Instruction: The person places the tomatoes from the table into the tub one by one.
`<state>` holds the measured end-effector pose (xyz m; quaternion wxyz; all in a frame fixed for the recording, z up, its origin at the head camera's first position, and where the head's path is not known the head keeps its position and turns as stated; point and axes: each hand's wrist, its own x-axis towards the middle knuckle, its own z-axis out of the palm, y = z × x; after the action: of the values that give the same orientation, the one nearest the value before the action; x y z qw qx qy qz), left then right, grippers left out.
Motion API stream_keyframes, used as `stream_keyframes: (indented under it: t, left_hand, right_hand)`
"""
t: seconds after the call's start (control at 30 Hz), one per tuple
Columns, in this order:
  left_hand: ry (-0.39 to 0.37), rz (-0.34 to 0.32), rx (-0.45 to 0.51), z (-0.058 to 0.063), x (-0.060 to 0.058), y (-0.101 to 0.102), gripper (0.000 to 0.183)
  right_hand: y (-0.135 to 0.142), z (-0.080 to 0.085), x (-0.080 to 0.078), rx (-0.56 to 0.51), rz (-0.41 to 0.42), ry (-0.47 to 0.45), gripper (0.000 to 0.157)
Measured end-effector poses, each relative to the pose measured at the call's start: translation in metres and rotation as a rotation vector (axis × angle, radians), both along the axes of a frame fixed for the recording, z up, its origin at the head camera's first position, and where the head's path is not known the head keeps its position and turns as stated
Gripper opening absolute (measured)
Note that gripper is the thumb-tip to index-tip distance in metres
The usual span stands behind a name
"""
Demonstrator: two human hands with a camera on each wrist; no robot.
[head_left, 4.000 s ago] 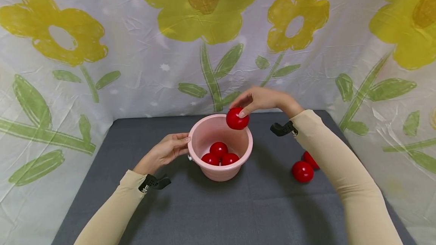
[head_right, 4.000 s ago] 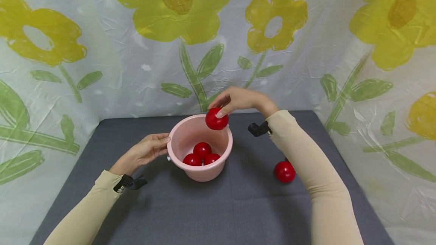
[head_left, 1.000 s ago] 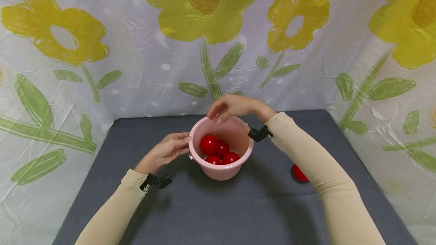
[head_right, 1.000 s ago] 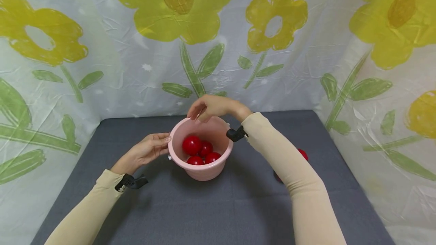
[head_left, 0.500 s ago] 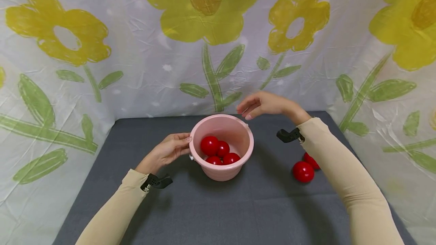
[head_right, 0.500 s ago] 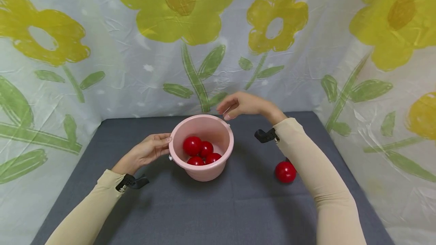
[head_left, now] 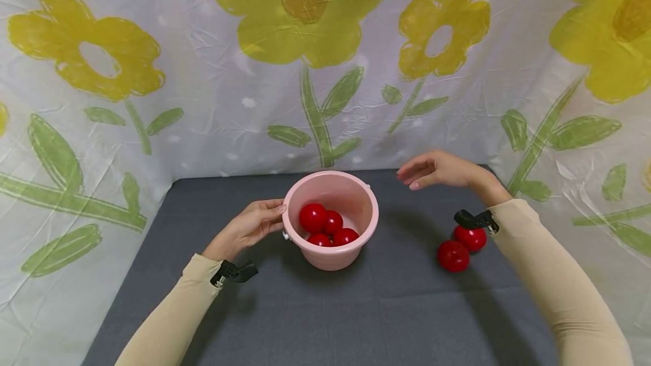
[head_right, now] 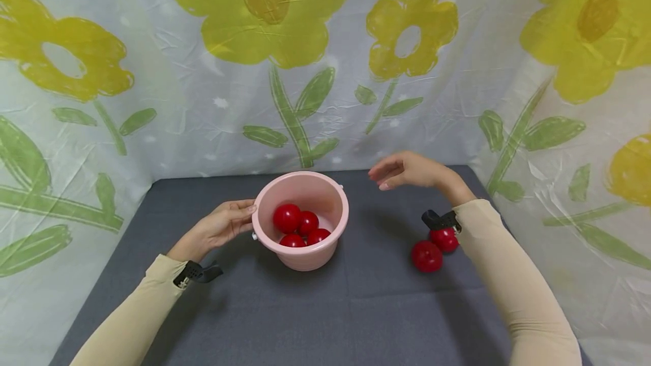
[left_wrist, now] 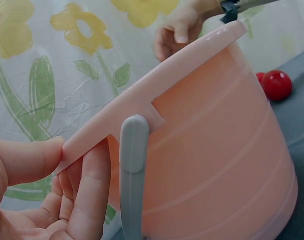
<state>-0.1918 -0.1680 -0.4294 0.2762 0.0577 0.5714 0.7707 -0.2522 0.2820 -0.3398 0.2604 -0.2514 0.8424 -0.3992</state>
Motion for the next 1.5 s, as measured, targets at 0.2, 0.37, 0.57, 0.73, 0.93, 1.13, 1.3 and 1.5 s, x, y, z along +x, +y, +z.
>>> stream_keyframes:
  t: [0.2,0.37,0.57,0.73,0.93,1.13,1.3,1.5]
  left_hand:
    - [-0.007,0.000,0.004,-0.001,0.001,-0.001,0.054]
    - [-0.001,0.002,0.000,-0.001,0.001,-0.001,0.054]
    - [-0.013,0.005,0.005,-0.001,0.000,0.000,0.053]
    - [-0.008,0.002,0.001,-0.001,0.000,0.000,0.052]
    - [0.044,-0.042,0.041,-0.005,-0.002,-0.002,0.050]
    - [0.017,-0.027,0.030,-0.002,-0.001,-0.002,0.049]
    - [-0.011,0.003,0.013,0.000,0.000,0.000,0.050]
    - [-0.001,-0.004,0.014,0.001,0.000,0.000,0.054]
  right_hand:
    - [0.029,-0.020,0.012,-0.003,-0.050,-0.021,0.049]
    - [0.045,-0.038,0.022,0.022,-0.093,-0.041,0.052]
    - [0.064,-0.054,0.035,0.016,-0.130,-0.046,0.055]
    - [0.080,-0.064,0.041,0.049,-0.138,-0.008,0.053]
    - [0.098,-0.073,0.047,0.099,-0.160,0.028,0.055]
    - [0.110,-0.084,0.053,0.123,-0.180,0.011,0.056]
    - [0.120,-0.092,0.059,0.137,-0.160,0.017,0.055]
    - [0.126,-0.100,0.065,0.196,-0.157,0.074,0.053]
